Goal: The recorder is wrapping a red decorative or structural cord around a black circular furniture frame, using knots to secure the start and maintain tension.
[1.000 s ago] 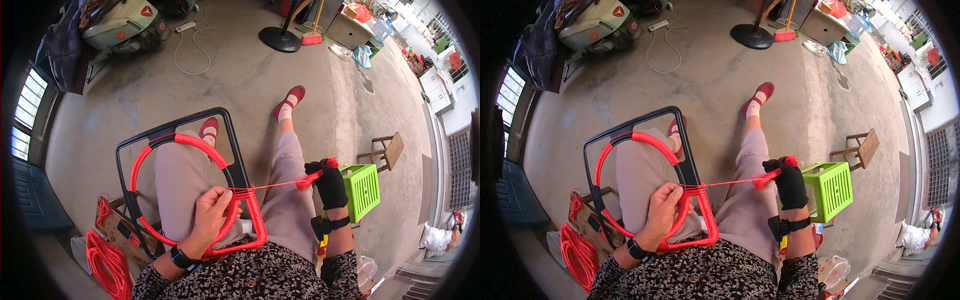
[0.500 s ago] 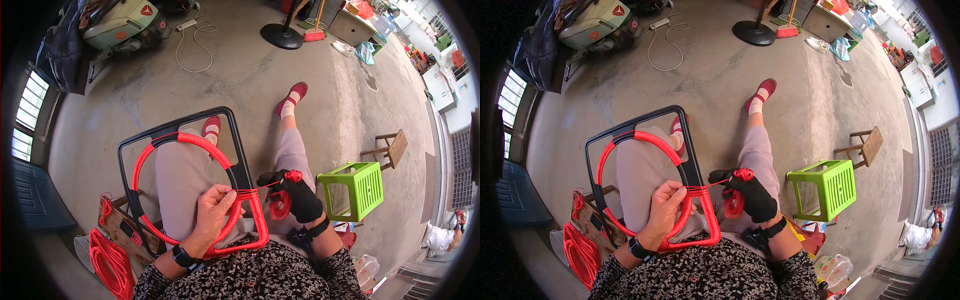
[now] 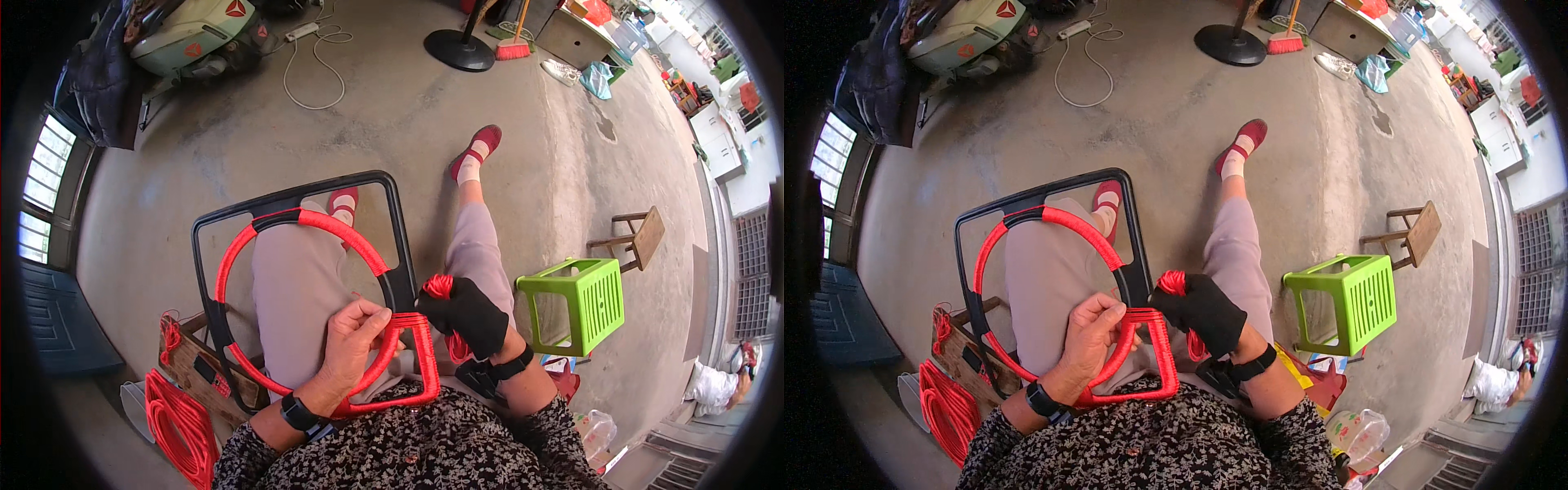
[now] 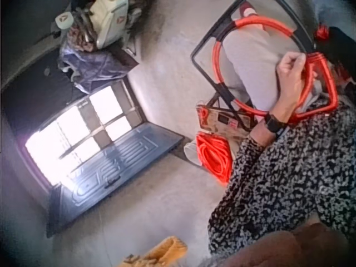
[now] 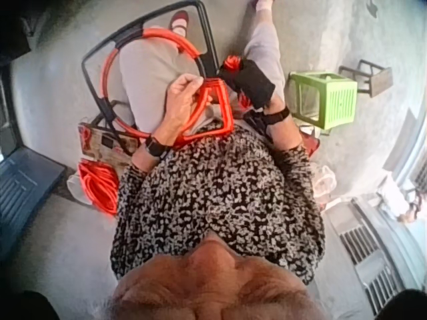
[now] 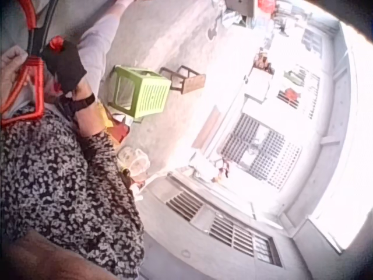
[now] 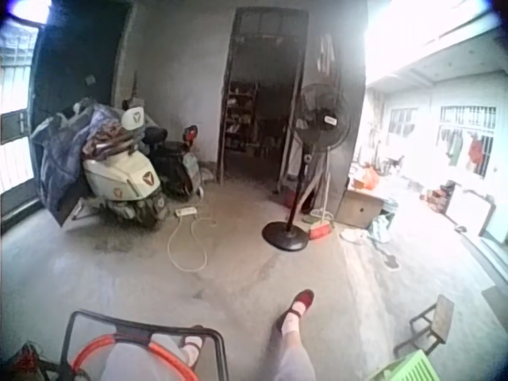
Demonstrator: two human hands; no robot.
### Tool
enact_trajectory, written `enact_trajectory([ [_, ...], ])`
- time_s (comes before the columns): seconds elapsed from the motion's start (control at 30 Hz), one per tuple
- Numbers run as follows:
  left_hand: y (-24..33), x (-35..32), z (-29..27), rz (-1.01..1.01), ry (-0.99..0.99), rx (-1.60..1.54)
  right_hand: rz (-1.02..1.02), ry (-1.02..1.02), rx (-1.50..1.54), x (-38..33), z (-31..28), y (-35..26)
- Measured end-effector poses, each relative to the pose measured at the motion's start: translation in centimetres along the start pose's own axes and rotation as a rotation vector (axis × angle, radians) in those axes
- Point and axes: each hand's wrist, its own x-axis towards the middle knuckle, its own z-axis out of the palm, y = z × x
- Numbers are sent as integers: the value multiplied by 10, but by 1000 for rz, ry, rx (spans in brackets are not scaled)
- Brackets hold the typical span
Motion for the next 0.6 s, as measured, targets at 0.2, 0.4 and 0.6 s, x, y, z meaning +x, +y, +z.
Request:
enact_trajectory([
  [0.2,0,0,-6,-86,-58,57,76,-21,26,-11,6,8],
  [0.4,0,-8,-4,-78,-31,70,41,-21,39,-14,7,7],
  [0.6,-4,-9,-7,-89,-38,40,24,-16,-8,-24,12,11],
])
